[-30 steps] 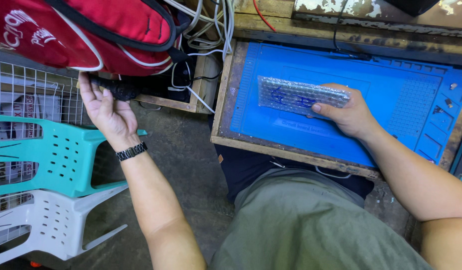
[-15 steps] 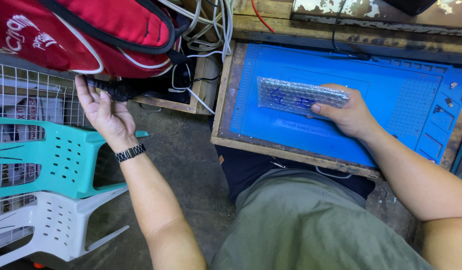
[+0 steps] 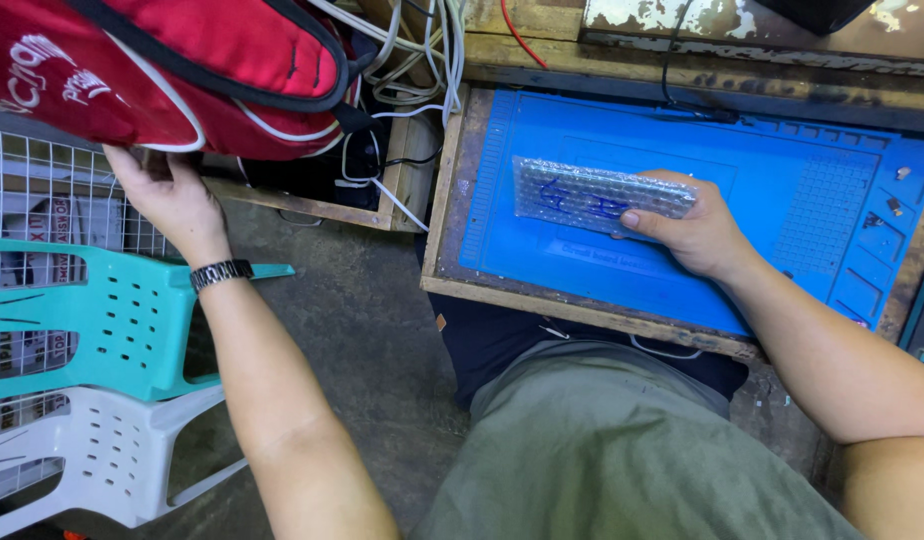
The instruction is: The person uses a screwdriver to tighten screws on a disassembled smartphone chassis. They then pick up a second smartphone, wrap it in bubble wrap, and place it into a drawer. Finally, they retrieve a green smartphone from the drawer and inspect it.
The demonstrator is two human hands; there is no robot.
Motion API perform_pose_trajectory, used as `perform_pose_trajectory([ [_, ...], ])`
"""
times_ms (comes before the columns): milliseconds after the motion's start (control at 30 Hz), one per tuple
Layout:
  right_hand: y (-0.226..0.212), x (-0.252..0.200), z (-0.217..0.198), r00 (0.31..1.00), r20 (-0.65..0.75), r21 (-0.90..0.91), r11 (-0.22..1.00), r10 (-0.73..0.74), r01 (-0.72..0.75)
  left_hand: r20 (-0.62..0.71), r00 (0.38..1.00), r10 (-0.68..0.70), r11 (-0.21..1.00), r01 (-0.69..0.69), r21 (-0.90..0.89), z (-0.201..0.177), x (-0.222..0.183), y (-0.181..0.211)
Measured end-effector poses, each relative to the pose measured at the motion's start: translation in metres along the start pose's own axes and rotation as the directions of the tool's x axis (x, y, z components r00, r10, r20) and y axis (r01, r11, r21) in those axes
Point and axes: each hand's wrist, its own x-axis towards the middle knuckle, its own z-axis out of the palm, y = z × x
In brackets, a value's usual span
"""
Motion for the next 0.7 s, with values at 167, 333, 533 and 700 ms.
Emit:
perform_pose_trajectory([
  [167,0.0,0.001,0.001,1.0,-0.005,-0.001,1.0,-0.003,0.003,-0.054,0.988,-0.145,0.989,0.146,0.012,0.003,0.026,-0.015],
  [333,0.0,0.001,0.0,0.999,-0.016,-0.005,0.999,0.032,-0.032,0.043,0.973,-0.227,0.764,0.151,0.627,-0.002,0.028,-0.05],
  [533,0.002,0.001,-0.002,0.999,-0.016,-0.007,0.999,0.037,-0.037,0.192,0.953,-0.233,0.517,-0.047,0.855,0.0,0.027,-0.044],
  [700,0.002,0.001,-0.003,0.999,-0.014,-0.024,0.999,0.044,-0.044,0.232,0.927,-0.296,0.649,0.017,0.761,0.0,0.033,-0.075],
])
